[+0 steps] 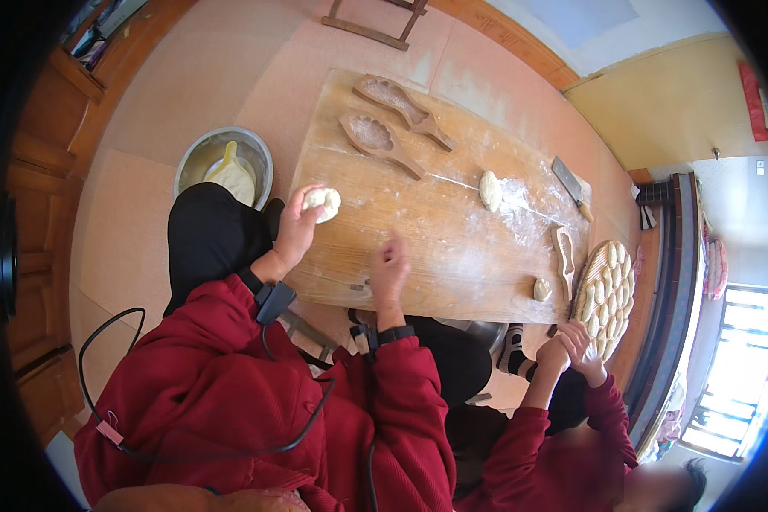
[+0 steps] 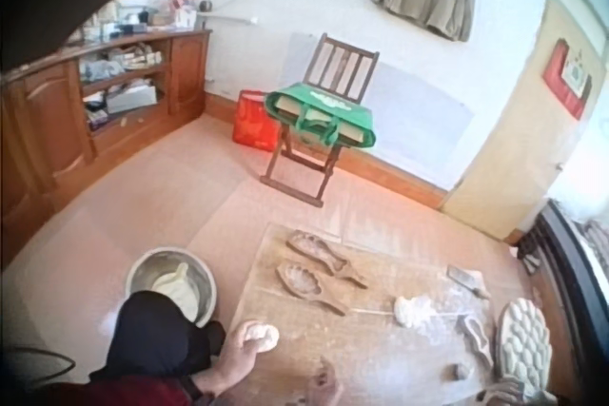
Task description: The person kneads and rolls small pieces of dough into balls on a floured wooden table. They repeatedly flatten and round the dough by hand, placing finished pieces onto a nearby tray. A second person works alongside, performing similar shaping actions.
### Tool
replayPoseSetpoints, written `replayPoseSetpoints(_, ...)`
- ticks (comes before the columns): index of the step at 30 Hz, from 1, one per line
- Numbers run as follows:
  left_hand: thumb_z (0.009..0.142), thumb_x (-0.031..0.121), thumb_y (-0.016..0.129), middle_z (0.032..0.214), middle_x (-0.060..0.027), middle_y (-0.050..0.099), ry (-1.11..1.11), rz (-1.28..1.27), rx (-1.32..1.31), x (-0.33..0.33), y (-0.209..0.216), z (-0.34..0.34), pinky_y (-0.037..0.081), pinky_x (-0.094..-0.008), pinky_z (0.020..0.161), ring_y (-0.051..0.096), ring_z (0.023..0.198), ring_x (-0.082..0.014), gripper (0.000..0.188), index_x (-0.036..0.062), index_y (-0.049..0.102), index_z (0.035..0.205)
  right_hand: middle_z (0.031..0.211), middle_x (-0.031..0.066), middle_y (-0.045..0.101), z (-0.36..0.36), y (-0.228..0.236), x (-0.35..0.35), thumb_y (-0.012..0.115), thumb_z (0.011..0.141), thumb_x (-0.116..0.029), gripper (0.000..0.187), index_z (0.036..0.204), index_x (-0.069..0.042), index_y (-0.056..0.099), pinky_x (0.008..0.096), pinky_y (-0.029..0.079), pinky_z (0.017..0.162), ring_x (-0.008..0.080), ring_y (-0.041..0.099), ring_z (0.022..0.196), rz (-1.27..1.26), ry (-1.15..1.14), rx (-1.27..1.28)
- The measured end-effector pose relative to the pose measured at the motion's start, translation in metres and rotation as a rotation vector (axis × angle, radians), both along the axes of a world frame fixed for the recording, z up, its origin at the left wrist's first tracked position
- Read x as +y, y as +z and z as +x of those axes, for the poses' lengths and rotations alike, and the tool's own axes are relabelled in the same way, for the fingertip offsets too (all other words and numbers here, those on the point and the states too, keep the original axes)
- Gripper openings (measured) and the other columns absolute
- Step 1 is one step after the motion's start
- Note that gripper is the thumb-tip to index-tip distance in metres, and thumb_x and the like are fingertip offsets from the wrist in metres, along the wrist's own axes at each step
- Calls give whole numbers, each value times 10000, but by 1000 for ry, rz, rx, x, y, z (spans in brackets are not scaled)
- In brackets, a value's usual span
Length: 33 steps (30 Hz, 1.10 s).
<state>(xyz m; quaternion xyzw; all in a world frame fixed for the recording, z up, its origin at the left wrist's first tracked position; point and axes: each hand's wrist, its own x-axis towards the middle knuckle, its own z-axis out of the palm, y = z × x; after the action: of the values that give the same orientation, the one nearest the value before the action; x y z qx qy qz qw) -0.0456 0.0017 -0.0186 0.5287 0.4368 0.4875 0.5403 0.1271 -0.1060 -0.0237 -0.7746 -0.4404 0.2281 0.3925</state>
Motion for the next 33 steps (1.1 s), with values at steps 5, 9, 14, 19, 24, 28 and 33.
replayPoseSetpoints(5, 983, 98, 535, 1233, -165, 619, -189, -604, -770, 8, 8, -13, 540, -405, 880, 632, 1095, -273, 330, 11, 504, 1300, 1342, 223, 482, -21, 0, -3, 654, 834, -58, 692, 1454, 40, 363, 453, 381, 1054, 355, 484, 1235, 192, 580, -369)
replayPoseSetpoints(9, 1033, 231, 418, 1251, -208, 612, -489, -851, -1122, 6, 14, -22, 547, -454, 901, 619, 1139, -335, 400, -13, 494, 1341, 1566, 262, 236, -13, 1, 19, 633, 886, -309, 795, 1496, 42, 263, 552, 164, 1166, 395, 230, 1462, -116, 299, -712)
replayPoseSetpoints(14, 1021, 296, 399, 1226, -214, 636, -638, -862, -1257, 7, 24, -25, 551, -496, 884, 615, 1158, -366, 447, -20, 536, 1306, 1388, 202, 503, -44, 5, -10, 656, 881, -347, 538, 1313, -43, 556, 544, 256, 1122, 336, 387, 1370, -80, 1067, -566)
replayPoseSetpoints(19, 1012, 300, 411, 1217, -215, 644, -648, -895, -1179, 6, 27, -26, 564, -500, 843, 624, 1144, -374, 432, 4, 551, 1294, 1084, 165, 681, -48, 10, -33, 670, 894, -189, 329, 1191, -51, 634, 412, 513, 889, 323, 660, 995, 55, 629, -162)
replayPoseSetpoints(24, 982, 176, 516, 1145, -163, 662, -492, -630, -523, -10, 21, -6, 557, -433, 846, 659, 1069, -324, 288, 21, 580, 1216, 1047, 161, 697, -8, 10, -4, 534, 1004, -237, 322, 1203, 3, 614, 360, 512, 866, 263, 682, 944, 166, -58, 242)
replayPoseSetpoints(28, 851, -56, 551, 1146, -153, 652, -497, -69, 181, -30, 5, 5, 529, -390, 885, 649, 1042, -299, 306, 19, 589, 1145, 1157, 187, 652, -9, -1, 19, 485, 1022, -251, 365, 1265, 3, 586, 356, 441, 972, 260, 605, 1124, 255, -94, 340)
replayPoseSetpoints(33, 767, -103, 522, 1266, -220, 582, -505, 291, 201, -35, -18, 7, 418, -401, 1044, 529, 1233, -385, 486, 25, 580, 1232, 1386, 169, 538, -40, -26, 37, 412, 1023, -299, 434, 1316, -17, 562, 477, 206, 1160, 327, 371, 1399, 26, 125, -225)
